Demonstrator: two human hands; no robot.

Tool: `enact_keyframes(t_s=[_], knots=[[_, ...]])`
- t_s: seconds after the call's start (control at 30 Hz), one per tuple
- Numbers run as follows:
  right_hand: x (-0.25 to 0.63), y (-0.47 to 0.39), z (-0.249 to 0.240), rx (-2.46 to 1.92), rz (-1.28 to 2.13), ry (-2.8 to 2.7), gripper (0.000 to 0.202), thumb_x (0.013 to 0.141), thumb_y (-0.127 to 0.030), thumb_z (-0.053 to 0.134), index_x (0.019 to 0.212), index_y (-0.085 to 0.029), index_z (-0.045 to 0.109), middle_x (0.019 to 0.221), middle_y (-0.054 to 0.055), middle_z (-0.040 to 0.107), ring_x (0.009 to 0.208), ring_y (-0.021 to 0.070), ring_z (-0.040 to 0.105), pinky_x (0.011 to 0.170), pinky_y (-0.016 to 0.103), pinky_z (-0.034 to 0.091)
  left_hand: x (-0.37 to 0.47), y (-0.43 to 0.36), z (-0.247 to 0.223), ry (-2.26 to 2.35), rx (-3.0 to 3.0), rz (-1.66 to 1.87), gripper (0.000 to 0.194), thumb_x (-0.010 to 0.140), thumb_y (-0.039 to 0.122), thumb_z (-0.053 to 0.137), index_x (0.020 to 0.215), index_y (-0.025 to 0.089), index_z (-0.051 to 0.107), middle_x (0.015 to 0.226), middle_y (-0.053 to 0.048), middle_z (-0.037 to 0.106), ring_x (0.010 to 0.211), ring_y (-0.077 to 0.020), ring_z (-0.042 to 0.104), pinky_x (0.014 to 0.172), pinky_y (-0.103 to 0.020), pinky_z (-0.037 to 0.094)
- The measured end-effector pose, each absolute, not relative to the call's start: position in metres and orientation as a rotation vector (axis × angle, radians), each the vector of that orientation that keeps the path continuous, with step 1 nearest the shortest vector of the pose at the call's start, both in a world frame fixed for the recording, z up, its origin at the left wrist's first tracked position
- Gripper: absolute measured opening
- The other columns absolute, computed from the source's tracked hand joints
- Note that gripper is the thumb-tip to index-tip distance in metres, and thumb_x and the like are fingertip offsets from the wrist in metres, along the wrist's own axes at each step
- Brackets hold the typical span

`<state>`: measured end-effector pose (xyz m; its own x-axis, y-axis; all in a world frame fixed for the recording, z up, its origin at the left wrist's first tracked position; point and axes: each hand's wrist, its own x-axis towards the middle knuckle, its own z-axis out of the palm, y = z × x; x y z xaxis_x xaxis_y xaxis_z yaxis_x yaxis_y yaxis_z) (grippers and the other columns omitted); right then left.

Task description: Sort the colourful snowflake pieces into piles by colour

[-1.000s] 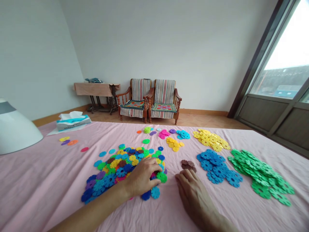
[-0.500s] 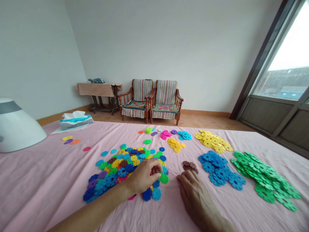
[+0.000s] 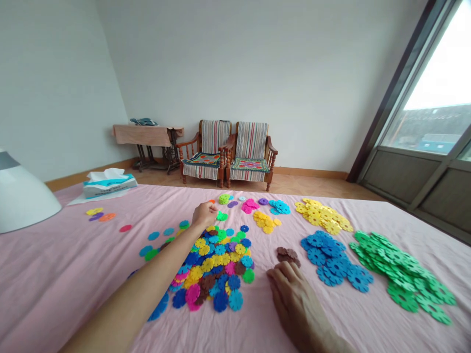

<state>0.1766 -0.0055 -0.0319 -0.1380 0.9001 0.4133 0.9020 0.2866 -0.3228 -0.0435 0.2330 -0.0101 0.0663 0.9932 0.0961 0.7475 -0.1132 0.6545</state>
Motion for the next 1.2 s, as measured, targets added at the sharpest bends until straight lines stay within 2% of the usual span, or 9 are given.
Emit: enact_keyframes(t_s=[0.23,0.4,0.47,0.57,0.67,0.8,0.97,1.07,1.2], knots=[[0.178,-0.004,-0.035,-1.601,0.036,-2.028,0.023,0.085,-0.003,0.042,0.077,-0.019,0.056,0.087,0.006,0.057,0.085,0.02,0.052,0.079,0.035,0.042,-0.048,0.235,-0.014,1.754,2.015,0.732,0.026,0.092,0.031,0.055,0.113,0.016,0.058,0.114,-0.008,0.06,0.096,-0.0201,0.061,0.082,-0.039,0.053],[0.178,-0.005,-0.035,-1.616,0.027,-2.04,0.024,0.086,-0.003,0.04,0.077,-0.018,0.056,0.088,0.008,0.057,0.091,0.0226,0.051,0.084,0.038,0.042,-0.058,0.209,-0.01,1.557,2.221,0.739,0.011,0.085,0.019,0.059,0.092,0.017,0.067,0.089,-0.002,0.069,0.08,-0.0159,0.065,0.076,-0.028,0.051],[0.177,-0.005,-0.034,-1.614,0.011,-2.044,0.025,0.086,-0.003,0.04,0.078,-0.018,0.057,0.089,0.009,0.057,0.094,0.0234,0.051,0.085,0.039,0.041,-0.061,0.195,-0.009,1.451,2.313,0.723,0.016,0.079,0.014,0.058,0.087,0.02,0.07,0.085,-0.001,0.071,0.078,-0.0162,0.066,0.073,-0.024,0.05],[0.176,-0.005,-0.032,-1.606,-0.011,-2.046,0.025,0.086,-0.003,0.04,0.078,-0.018,0.058,0.09,0.009,0.058,0.095,0.0233,0.052,0.084,0.038,0.042,-0.065,0.176,-0.007,1.308,2.444,0.689,0.018,0.074,0.015,0.06,0.083,0.023,0.073,0.088,-0.002,0.071,0.085,-0.019,0.064,0.079,-0.027,0.047],[0.176,-0.005,-0.032,-1.609,-0.026,-2.042,0.023,0.086,-0.003,0.042,0.077,-0.019,0.058,0.09,0.008,0.058,0.092,0.0224,0.053,0.082,0.036,0.043,-0.069,0.162,-0.002,1.232,2.531,0.666,0.015,0.075,0.018,0.059,0.078,0.023,0.073,0.086,-0.004,0.07,0.089,-0.0214,0.061,0.083,-0.03,0.043],[0.177,-0.005,-0.033,-1.617,-0.006,-2.044,0.023,0.086,-0.003,0.042,0.079,-0.019,0.058,0.087,0.007,0.058,0.087,0.0208,0.053,0.081,0.035,0.044,-0.08,0.153,0.007,1.189,2.574,0.599,0.013,0.075,0.018,0.058,0.07,0.02,0.069,0.076,-0.003,0.067,0.078,-0.0192,0.06,0.074,-0.027,0.042],[0.177,-0.005,-0.034,-1.575,-0.045,-2.059,0.023,0.086,-0.003,0.042,0.077,-0.019,0.056,0.087,0.008,0.057,0.093,0.0235,0.053,0.086,0.04,0.043,-0.099,0.152,0.016,1.161,2.566,0.46,0.019,0.073,0.023,0.061,0.056,0.017,0.063,0.058,0.001,0.061,0.058,-0.013,0.055,0.056,-0.021,0.036],[0.178,-0.004,-0.035,-1.556,-0.074,-2.057,0.023,0.085,-0.002,0.041,0.077,-0.018,0.056,0.087,0.009,0.057,0.094,0.0244,0.053,0.084,0.04,0.043,-0.104,0.154,0.018,1.193,2.53,0.43,0.02,0.076,0.026,0.059,0.059,0.016,0.065,0.058,0.002,0.063,0.056,-0.0125,0.057,0.054,-0.02,0.036],[0.178,-0.003,-0.036,-1.561,-0.046,-2.054,0.023,0.087,-0.005,0.041,0.077,-0.019,0.055,0.086,0.008,0.056,0.086,0.0227,0.053,0.077,0.038,0.044,-0.099,0.161,0.018,1.28,2.509,0.501,0.017,0.078,0.022,0.053,0.076,0.016,0.069,0.072,-0.001,0.07,0.065,-0.0149,0.063,0.06,-0.021,0.041]])
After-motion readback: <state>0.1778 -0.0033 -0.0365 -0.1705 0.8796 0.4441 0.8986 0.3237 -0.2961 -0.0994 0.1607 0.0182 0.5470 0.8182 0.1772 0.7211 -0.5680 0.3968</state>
